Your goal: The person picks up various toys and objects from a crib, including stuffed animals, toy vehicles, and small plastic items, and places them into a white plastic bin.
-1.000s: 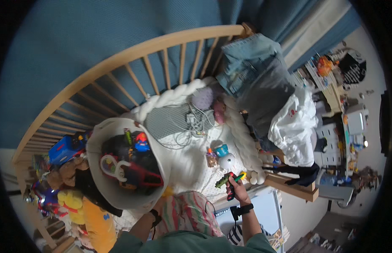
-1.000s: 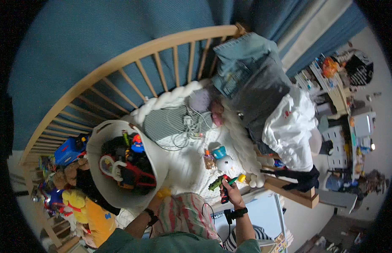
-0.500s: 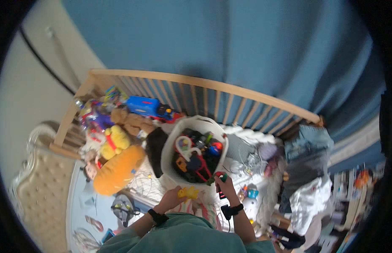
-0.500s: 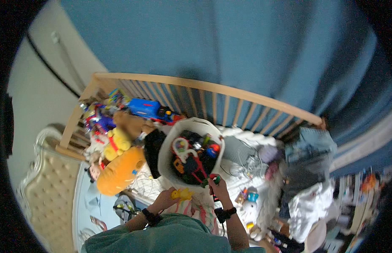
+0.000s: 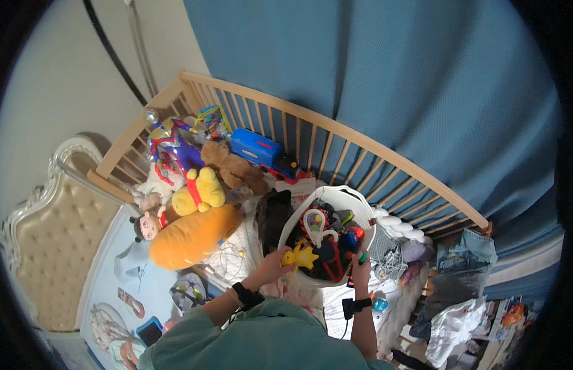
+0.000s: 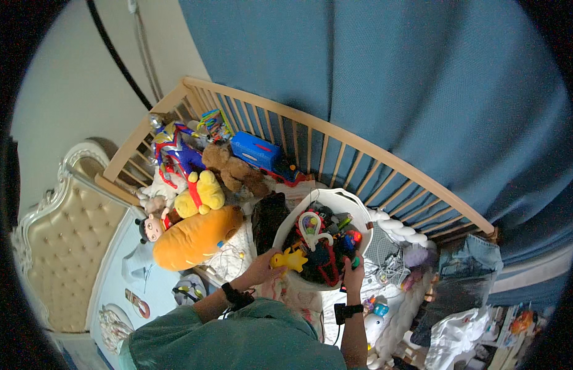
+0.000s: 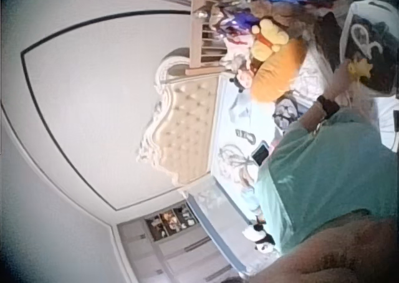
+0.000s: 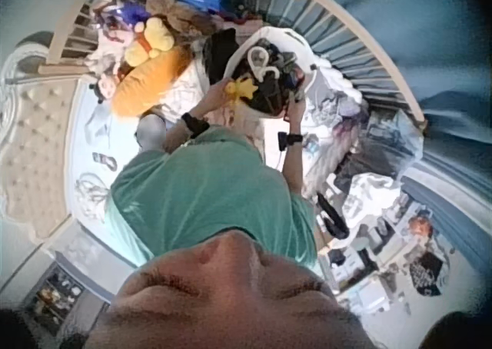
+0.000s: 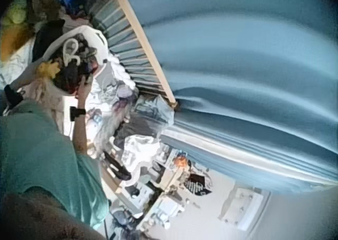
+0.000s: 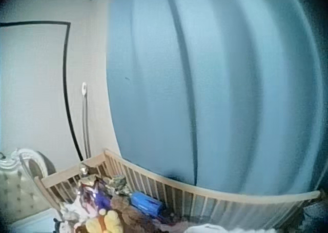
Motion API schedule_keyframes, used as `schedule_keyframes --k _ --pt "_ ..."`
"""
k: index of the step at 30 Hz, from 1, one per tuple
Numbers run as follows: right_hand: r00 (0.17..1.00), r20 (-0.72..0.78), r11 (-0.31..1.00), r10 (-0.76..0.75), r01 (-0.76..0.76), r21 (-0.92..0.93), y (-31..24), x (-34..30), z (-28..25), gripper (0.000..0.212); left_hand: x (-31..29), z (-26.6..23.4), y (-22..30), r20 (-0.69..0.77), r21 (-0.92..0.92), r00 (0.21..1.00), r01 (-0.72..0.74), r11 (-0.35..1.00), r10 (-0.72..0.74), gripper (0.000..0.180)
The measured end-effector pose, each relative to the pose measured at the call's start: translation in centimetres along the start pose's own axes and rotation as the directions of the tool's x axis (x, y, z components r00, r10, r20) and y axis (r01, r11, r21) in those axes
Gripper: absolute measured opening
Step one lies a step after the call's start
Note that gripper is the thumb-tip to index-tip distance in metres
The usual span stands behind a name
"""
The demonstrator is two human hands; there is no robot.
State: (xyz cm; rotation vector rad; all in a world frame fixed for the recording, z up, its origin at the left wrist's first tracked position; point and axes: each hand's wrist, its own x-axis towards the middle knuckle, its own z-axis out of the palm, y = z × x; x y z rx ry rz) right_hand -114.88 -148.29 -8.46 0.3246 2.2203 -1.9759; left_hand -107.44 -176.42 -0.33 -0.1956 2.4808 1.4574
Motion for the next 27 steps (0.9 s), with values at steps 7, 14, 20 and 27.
schedule_keyframes --k 7,14,20,27 --pt "0.948 0.307 0.995 0.081 -0.097 0.038 -6.7 -4.1 5.2 0.028 3.6 -3.4 0.4 0.066 -0.177 0.959 -0.26 0.949 0.275 0.044" --pt "0.826 0.409 0.919 0.389 -0.316 -0.236 -9.1 -6.1 7.8 0.029 5.3 -2.3 -0.1 0.307 -0.178 0.874 -0.335 0.925 0.376 0.042" --pt "0.898 0.274 0.939 0.343 -0.33 -0.094 -6.9 -6.9 6.1 0.026 5.9 -0.1 -0.2 0.303 -0.316 0.864 -0.306 0.898 0.401 0.047" --pt "0.95 -0.108 0.945 0.293 -0.305 -0.118 0.0 -3.6 1.0 0.035 6.6 -6.0 -4.6 -0.42 0.591 0.853 -0.003 0.807 0.31 0.054"
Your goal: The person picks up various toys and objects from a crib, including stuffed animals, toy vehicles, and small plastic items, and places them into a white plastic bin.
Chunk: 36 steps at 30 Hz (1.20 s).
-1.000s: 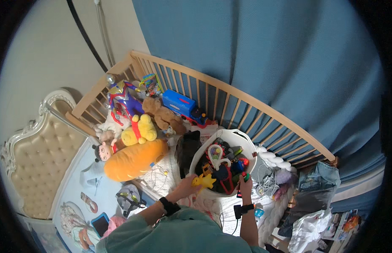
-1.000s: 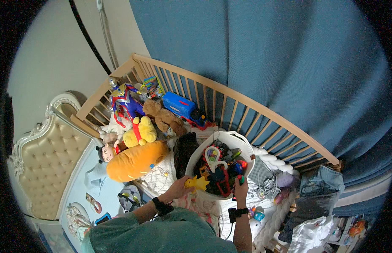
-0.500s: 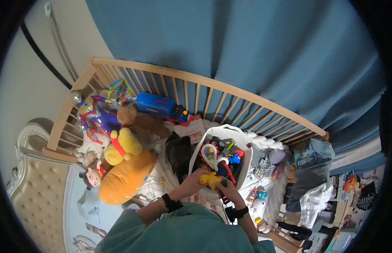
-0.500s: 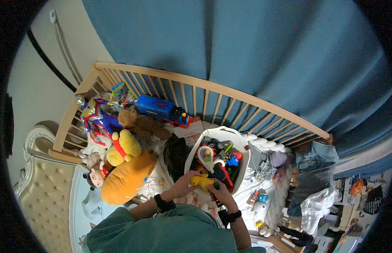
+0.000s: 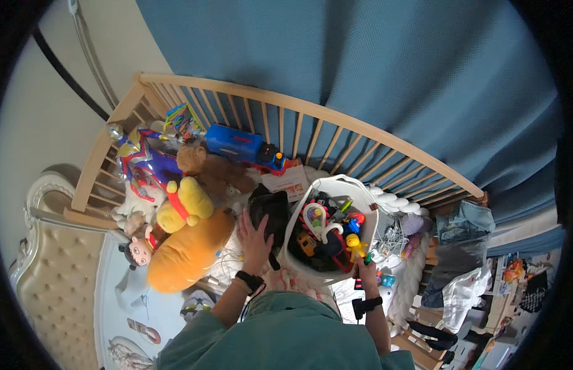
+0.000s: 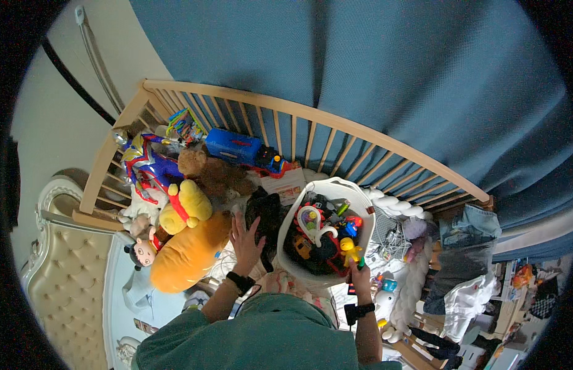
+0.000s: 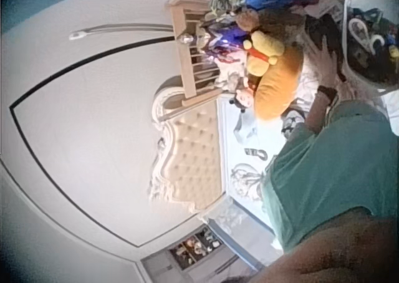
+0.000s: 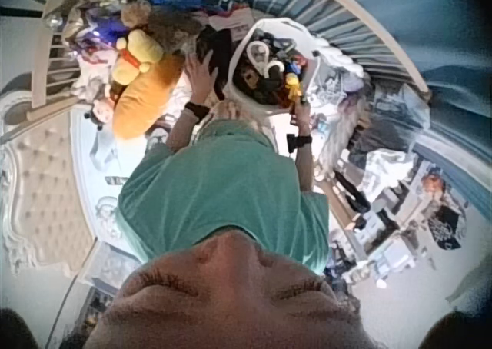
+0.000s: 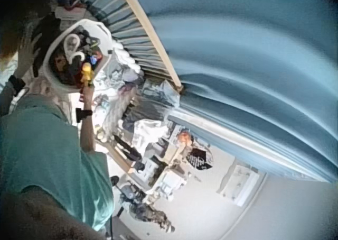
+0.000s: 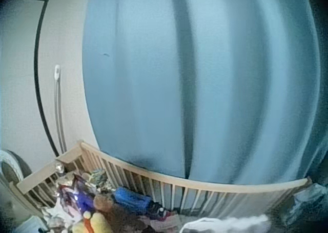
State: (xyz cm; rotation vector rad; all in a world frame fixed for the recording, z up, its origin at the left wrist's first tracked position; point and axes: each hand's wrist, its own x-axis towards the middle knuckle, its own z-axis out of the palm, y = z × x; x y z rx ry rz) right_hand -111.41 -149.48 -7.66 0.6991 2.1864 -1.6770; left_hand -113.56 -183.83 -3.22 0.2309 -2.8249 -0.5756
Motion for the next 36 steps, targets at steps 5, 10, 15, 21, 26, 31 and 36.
schedule_keyframes --k 5,10,15,21,26,31,36 --pt "0.816 -0.144 0.782 -0.56 0.464 -0.416 -0.5 1.1 2.7 0.024 -0.2 0.8 -7.1 0.277 -0.087 0.938 0.238 0.967 -0.206 0.057" --pt "0.967 0.166 0.964 -0.193 0.218 -0.152 -5.5 -1.1 5.9 0.035 0.2 0.0 -9.0 0.181 -0.209 0.982 0.087 0.974 -0.049 0.061" --pt "0.707 0.669 0.894 -0.229 0.425 -0.143 -8.3 0.5 15.3 0.037 0.1 0.1 -9.6 0.285 -0.255 0.957 0.129 0.958 -0.053 0.067" --pt "0.734 0.679 0.992 0.025 0.064 -0.106 -9.0 3.0 24.7 0.056 0.9 1.8 -9.2 0.168 -0.436 0.979 -0.03 0.899 0.114 0.072" --pt "0.741 0.671 0.977 -0.043 0.172 -0.128 -10.4 -0.7 19.5 0.046 0.7 2.3 -10.4 0.141 -0.483 0.982 -0.039 0.875 0.121 0.074" --pt "0.91 0.406 0.992 -0.079 0.112 -0.059 -7.0 -2.6 6.7 0.026 1.6 0.5 -3.6 0.159 -0.224 0.983 -0.059 0.973 0.096 0.079" --pt "0.986 -0.164 0.997 -0.005 -0.008 -0.08 6.6 -4.6 -6.3 0.021 1.3 0.1 5.7 0.273 -0.259 0.944 -0.111 0.959 0.183 0.076"
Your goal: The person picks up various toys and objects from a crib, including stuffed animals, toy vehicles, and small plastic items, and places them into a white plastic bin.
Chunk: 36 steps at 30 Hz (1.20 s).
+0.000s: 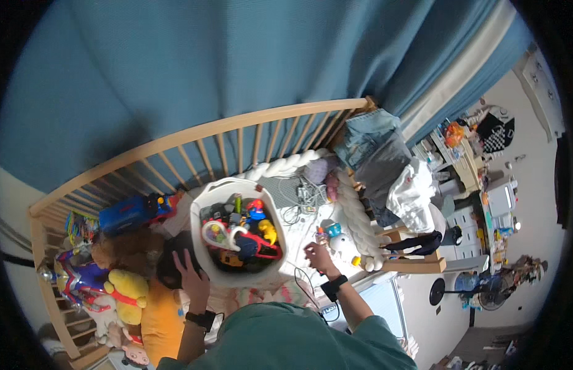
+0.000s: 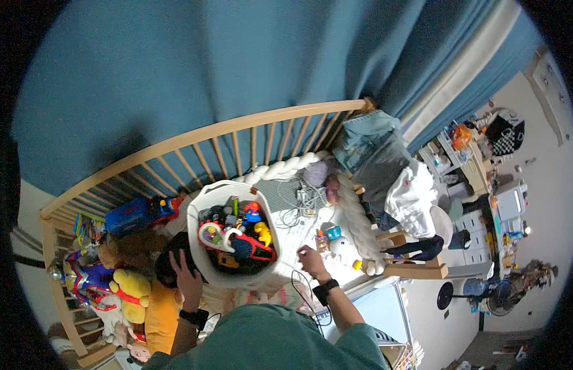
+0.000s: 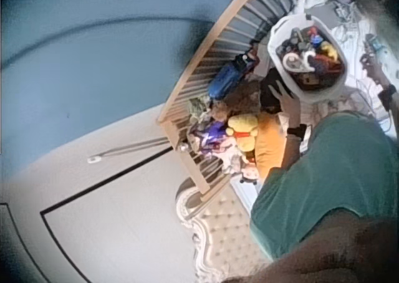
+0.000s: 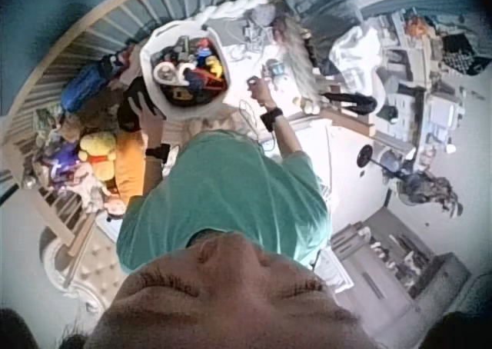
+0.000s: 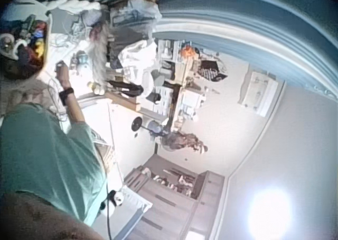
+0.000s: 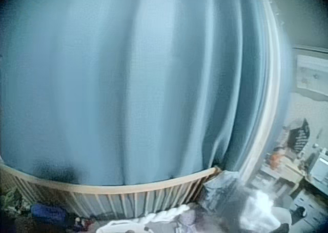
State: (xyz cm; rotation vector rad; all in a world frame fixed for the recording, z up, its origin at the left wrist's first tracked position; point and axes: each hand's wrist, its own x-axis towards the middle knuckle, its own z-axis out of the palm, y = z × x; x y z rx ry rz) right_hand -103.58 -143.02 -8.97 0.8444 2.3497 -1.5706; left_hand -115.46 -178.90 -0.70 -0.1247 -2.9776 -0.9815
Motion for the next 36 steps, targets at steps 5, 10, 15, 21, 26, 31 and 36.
schedule_keyframes --k 5,10,15,21,26,31,36 --pt "0.914 -0.1 0.92 0.393 -0.389 0.055 10.7 -2.1 -5.3 0.02 -1.5 7.7 1.8 0.193 0.169 0.965 -0.213 0.962 0.18 0.075" --pt "0.887 -0.138 0.895 0.441 -0.421 0.149 17.2 2.1 -7.0 0.019 -4.8 12.0 3.8 0.304 0.233 0.942 -0.221 0.947 0.144 0.073" --pt "0.872 -0.488 0.986 0.039 -0.114 -0.125 25.2 15.7 -9.2 0.027 -5.6 15.5 5.0 0.441 0.424 0.88 -0.376 0.824 0.175 0.067" --pt "0.716 -0.696 0.973 -0.048 -0.123 -0.195 28.6 29.8 -11.2 0.035 -5.8 16.9 5.9 0.34 0.421 0.921 -0.329 0.845 0.189 0.067" --pt "0.789 -0.595 0.984 0.156 -0.174 0.027 25.5 35.0 -9.2 0.054 -7.6 17.8 4.4 0.276 0.507 0.95 -0.271 0.818 0.144 0.058" --pt "0.746 -0.665 0.999 -0.044 0.044 -0.017 19.6 29.9 -5.7 0.035 -7.7 17.5 5.4 0.231 0.464 0.972 -0.157 0.872 0.052 0.064" --pt "0.908 -0.389 0.981 0.159 -0.101 0.165 21.1 26.1 -3.7 0.027 -6.5 18.1 4.5 0.281 0.467 0.949 -0.263 0.844 0.14 0.065"
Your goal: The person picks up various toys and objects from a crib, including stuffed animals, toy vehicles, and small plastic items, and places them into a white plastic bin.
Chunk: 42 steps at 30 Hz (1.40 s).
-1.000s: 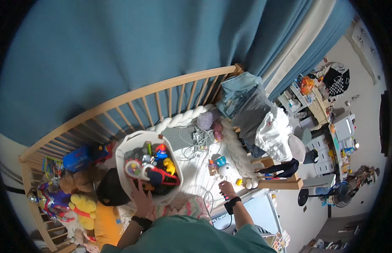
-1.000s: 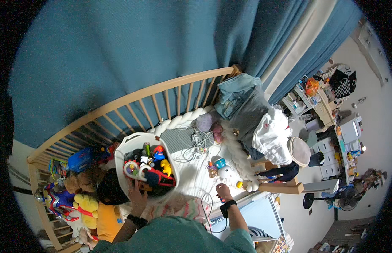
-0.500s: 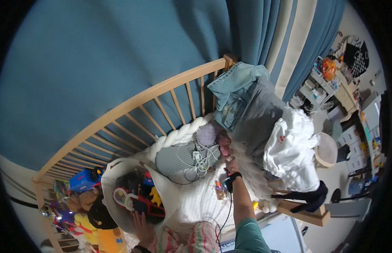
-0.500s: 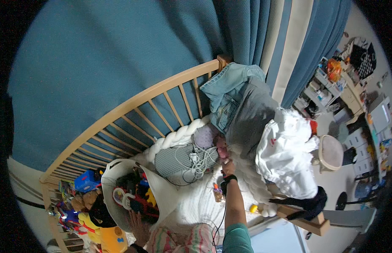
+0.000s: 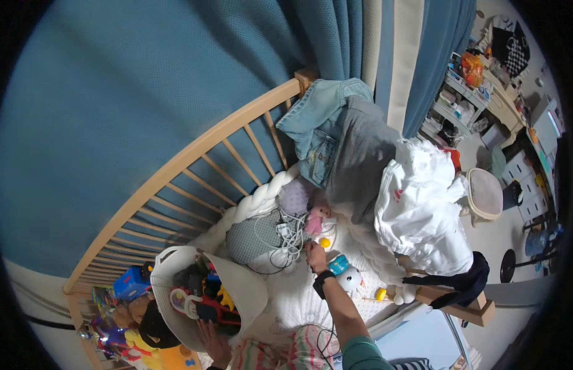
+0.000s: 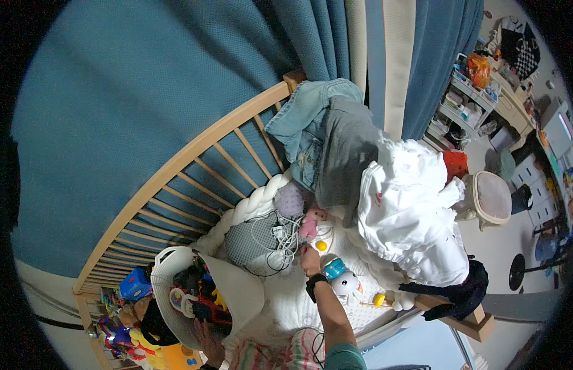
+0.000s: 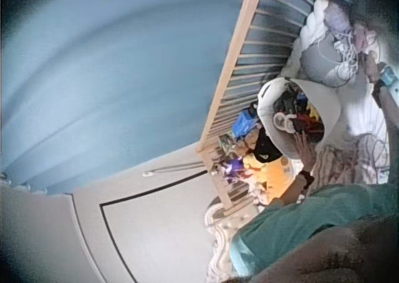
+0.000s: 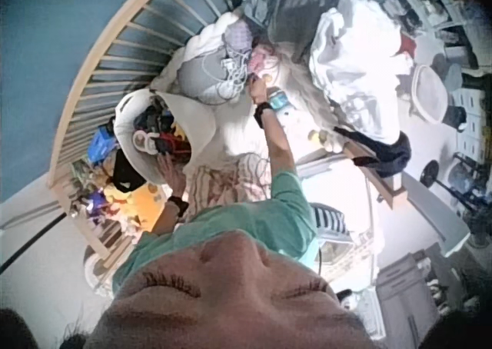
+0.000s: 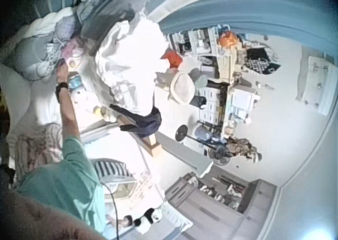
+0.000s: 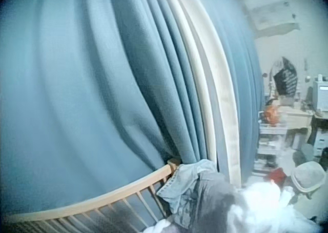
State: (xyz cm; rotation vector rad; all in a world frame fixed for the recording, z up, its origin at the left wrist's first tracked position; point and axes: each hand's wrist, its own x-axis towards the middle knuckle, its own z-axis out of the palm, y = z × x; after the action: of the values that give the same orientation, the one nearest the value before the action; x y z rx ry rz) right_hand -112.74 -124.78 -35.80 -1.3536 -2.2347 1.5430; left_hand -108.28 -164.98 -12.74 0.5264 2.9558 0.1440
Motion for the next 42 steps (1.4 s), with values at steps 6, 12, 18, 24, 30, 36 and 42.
schedule_keyframes --k 6,12,18,24,30,36,42 --pt "0.85 -0.526 0.962 0.027 0.121 0.245 -0.7 0.7 -1.4 0.031 -1.6 0.5 -1.2 -0.05 0.028 0.997 0.057 0.998 -0.056 0.066" --pt "0.913 -0.287 0.951 0.29 -0.309 -0.022 0.7 4.1 -6.5 0.067 -1.1 0.2 -0.2 -0.015 0.01 0.999 0.043 0.999 -0.043 0.067" --pt "0.908 0.051 0.907 0.417 -0.411 -0.089 4.8 5.9 -9.2 0.046 -0.3 0.4 0.1 0.022 -0.071 0.999 0.036 0.997 -0.034 0.065" --pt "0.989 0.055 0.949 0.137 -0.147 0.278 3.0 -1.1 -13.1 0.019 -0.6 0.0 -1.1 -0.053 -0.106 0.998 -0.043 0.993 0.037 0.063" --pt "0.992 -0.023 0.984 -0.122 0.124 0.128 -1.1 -12.7 -13.9 0.023 0.4 -3.7 1.8 -0.153 -0.191 0.988 -0.06 0.98 0.03 0.067" --pt "0.856 0.268 0.859 -0.441 0.489 -0.148 -17.5 -25.0 -9.1 0.031 4.2 -10.2 6.9 0.152 -0.844 0.949 -0.02 0.536 0.275 0.057" --pt "0.561 0.459 0.611 -0.689 0.79 -0.048 -24.9 -32.1 -3.0 0.019 5.7 -9.4 4.9 0.085 -0.992 0.996 0.088 0.086 -0.029 0.049"
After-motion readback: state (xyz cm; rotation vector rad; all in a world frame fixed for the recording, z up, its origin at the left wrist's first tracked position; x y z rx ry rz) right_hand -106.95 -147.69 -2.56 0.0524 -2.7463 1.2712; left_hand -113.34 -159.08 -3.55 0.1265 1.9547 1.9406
